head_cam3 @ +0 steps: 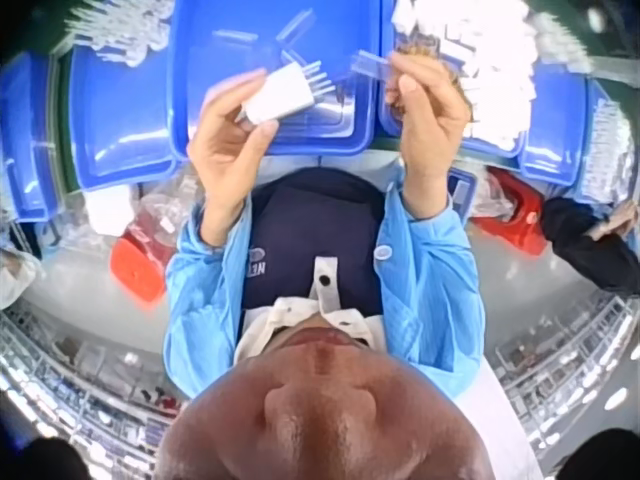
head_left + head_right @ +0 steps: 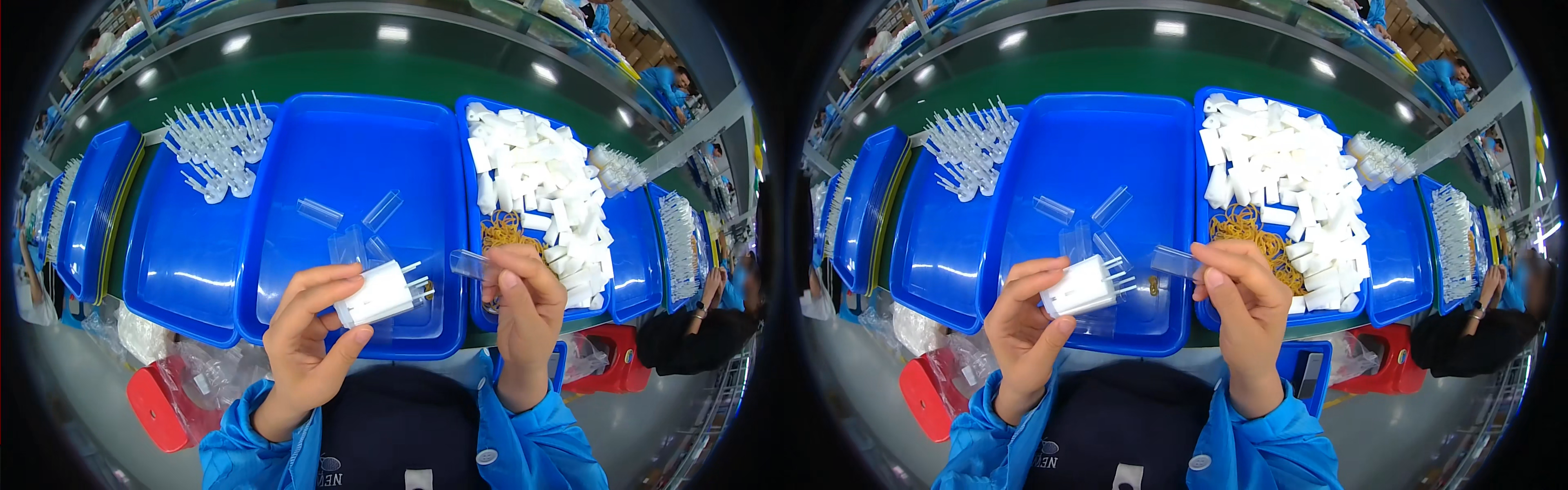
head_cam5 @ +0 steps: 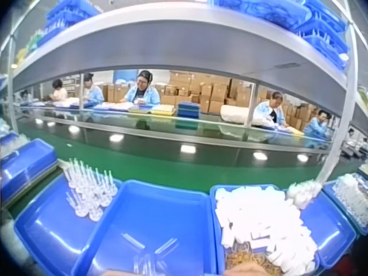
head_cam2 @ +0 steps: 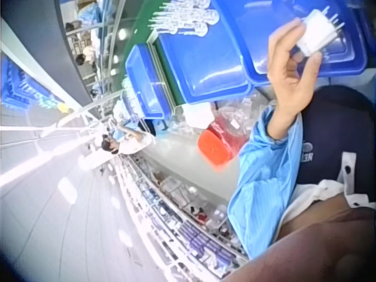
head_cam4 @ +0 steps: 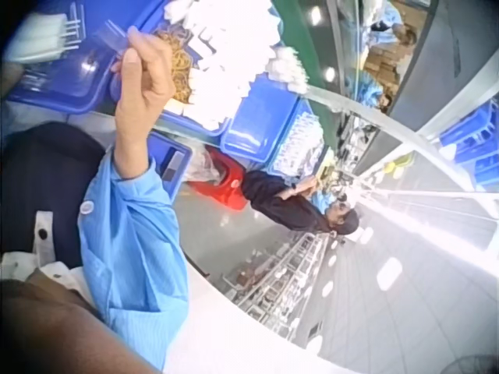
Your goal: The person assembles small white plastic components by inserting them into clear plastic tubes. They pick up a white piece, align it with a tube, and push it in. The person repeats this process multiple times, handling the parts by hand and placing the finished assemblies into a blue tray.
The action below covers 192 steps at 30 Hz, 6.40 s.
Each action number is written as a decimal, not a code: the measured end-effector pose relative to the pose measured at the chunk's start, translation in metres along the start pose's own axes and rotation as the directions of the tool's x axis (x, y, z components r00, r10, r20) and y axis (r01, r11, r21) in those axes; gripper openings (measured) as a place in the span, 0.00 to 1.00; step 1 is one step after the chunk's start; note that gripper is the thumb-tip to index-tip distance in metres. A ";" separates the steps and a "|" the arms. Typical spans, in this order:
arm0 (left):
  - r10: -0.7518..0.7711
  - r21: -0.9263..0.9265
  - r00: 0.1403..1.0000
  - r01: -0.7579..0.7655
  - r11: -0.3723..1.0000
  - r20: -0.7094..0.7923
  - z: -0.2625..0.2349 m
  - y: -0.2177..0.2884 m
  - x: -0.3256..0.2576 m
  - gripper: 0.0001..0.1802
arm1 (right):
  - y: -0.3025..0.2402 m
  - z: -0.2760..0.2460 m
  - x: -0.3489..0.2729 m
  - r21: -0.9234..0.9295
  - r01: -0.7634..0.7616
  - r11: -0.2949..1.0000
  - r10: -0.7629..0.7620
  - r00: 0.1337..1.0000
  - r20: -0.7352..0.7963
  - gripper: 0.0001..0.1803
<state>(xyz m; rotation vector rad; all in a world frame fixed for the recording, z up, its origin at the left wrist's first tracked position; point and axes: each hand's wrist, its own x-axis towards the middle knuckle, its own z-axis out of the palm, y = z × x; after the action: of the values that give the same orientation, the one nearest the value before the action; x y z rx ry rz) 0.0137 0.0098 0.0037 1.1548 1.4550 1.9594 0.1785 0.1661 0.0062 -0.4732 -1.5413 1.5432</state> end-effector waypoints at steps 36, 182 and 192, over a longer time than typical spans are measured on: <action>0.005 0.130 1.000 -0.007 0.991 0.019 0.005 -0.002 0.000 0.20 | -0.013 0.019 0.000 0.064 -0.192 0.979 0.189 0.981 0.055 0.08; 0.196 0.422 0.972 -0.234 0.876 0.131 -0.004 -0.003 0.003 0.17 | 0.004 0.039 -0.001 -0.006 -0.058 0.998 0.058 0.997 0.050 0.08; 0.159 0.417 0.981 -0.193 0.888 0.116 -0.002 -0.005 -0.002 0.21 | 0.006 0.041 -0.004 0.019 -0.047 0.999 0.047 0.998 0.039 0.08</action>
<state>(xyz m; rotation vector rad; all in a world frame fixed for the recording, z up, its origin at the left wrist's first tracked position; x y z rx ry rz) 0.0125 0.0094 -0.0021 1.5823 1.8533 1.7251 0.1469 0.1396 0.0063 -0.4740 -1.5522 1.6109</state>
